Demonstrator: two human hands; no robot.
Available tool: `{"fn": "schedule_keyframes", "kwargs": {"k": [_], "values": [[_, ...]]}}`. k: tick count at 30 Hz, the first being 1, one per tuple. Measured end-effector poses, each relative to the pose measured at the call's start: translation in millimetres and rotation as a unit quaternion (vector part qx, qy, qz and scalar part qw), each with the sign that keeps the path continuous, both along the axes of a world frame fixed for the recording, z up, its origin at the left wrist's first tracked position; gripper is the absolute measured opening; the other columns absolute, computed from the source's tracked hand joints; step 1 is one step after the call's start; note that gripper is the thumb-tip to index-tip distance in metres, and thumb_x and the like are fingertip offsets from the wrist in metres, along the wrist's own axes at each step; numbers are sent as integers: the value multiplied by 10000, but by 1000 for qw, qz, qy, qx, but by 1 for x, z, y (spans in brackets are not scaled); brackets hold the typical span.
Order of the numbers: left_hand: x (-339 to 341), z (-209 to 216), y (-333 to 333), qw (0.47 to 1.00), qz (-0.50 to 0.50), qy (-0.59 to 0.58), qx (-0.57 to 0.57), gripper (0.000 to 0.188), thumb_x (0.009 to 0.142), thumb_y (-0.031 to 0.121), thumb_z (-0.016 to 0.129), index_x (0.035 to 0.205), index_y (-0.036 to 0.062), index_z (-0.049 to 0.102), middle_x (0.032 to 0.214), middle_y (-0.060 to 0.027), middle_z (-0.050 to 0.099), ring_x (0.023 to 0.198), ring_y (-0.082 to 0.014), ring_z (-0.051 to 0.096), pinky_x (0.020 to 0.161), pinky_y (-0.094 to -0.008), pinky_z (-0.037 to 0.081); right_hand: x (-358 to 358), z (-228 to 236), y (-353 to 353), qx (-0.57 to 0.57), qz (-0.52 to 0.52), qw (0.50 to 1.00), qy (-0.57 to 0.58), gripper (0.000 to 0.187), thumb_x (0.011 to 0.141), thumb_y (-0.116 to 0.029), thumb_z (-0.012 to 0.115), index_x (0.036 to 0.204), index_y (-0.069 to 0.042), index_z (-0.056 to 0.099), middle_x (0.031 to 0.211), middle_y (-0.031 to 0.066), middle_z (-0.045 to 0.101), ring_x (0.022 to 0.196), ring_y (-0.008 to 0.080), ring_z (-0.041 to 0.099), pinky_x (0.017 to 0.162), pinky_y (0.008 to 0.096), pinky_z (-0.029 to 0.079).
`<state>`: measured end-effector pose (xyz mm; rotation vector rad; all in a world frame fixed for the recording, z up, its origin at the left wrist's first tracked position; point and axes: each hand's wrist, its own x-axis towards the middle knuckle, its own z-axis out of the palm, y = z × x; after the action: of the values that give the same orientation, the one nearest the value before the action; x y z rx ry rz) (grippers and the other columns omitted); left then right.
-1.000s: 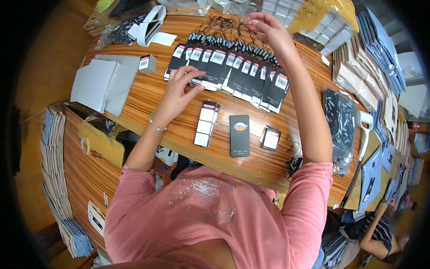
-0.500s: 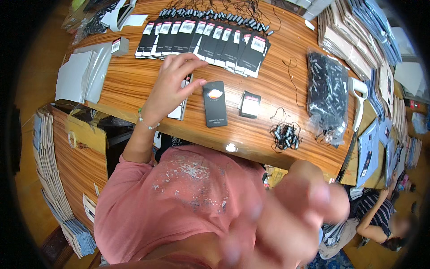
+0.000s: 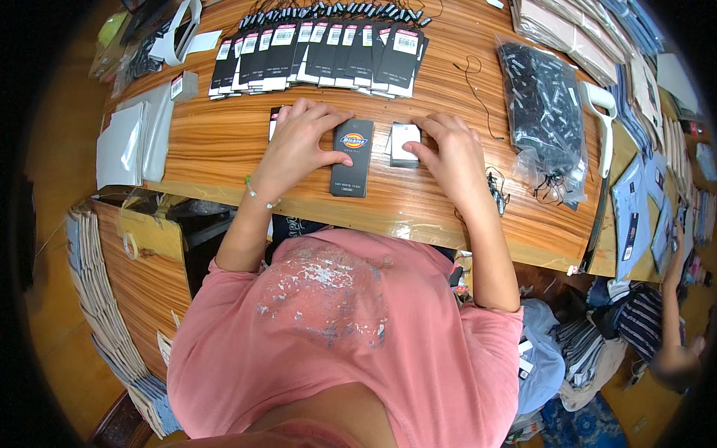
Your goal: The person threads plastic fasteners through cardboard tags and attaches them to black garments on a wooden table.
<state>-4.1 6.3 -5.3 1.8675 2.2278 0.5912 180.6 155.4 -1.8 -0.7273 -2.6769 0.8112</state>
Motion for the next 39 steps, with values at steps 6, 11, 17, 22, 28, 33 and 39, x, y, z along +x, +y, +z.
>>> {"fn": "schedule_keyframes", "kwargs": {"k": [6, 11, 17, 22, 28, 33, 39], "values": [[0, 3, 0, 991, 3, -120, 54, 489, 606, 234, 729, 1022, 49, 552, 914, -70, 564, 867, -232, 498, 775, -336, 384, 1, -14, 2, -128, -49, 986, 99, 200, 703, -97, 675, 876, -17, 615, 715, 54, 552, 686, 164, 525, 563, 263, 407], [8, 7, -5, 873, 63, -482, 37, 248, 770, 72, 606, 995, -5, 535, 912, -70, 591, 816, -123, 556, 697, -237, 450, 6, -1, -5, -361, -79, 922, 115, 168, 752, -87, 658, 859, 20, 585, 635, -36, 527, 601, 17, 446, 530, 176, 348], [7, 9, -6, 803, 76, -590, 25, 148, 823, 27, 543, 959, -28, 530, 845, -64, 610, 761, -72, 575, 626, -182, 459, 3, 13, -27, -429, -86, 883, 168, 176, 766, -42, 628, 928, 15, 587, 693, -9, 568, 630, 29, 493, 580, 170, 402], [9, 14, -5, 799, 85, -595, 32, 128, 805, 19, 568, 917, -28, 529, 802, -71, 619, 734, -78, 592, 598, -175, 464, 4, 12, -31, -439, -48, 877, 189, 202, 756, -44, 640, 938, 23, 584, 744, 10, 587, 647, 42, 513, 603, 189, 435], [14, 20, -5, 816, 92, -566, 75, 118, 771, -10, 602, 861, -30, 528, 765, -79, 621, 691, -87, 604, 584, -172, 483, -3, 8, -42, -382, -54, 899, 206, 181, 755, -26, 636, 920, 21, 578, 802, 22, 590, 715, 55, 534, 649, 194, 437], [22, 27, -1, 820, 94, -549, 136, 125, 732, -19, 643, 806, -30, 544, 740, -71, 618, 690, -79, 605, 571, -155, 465, -8, 1, -44, -483, -62, 832, 265, 167, 783, -28, 613, 929, 22, 549, 834, 34, 587, 737, 69, 544, 659, 187, 435], [26, 31, 5, 769, 38, -627, 122, 222, 749, -12, 627, 953, -67, 559, 856, -109, 620, 808, -140, 608, 694, -215, 496, -12, -7, -38, -585, -78, 735, 333, 166, 809, -29, 567, 963, 8, 517, 875, 78, 608, 735, 108, 574, 680, 230, 473]]}}
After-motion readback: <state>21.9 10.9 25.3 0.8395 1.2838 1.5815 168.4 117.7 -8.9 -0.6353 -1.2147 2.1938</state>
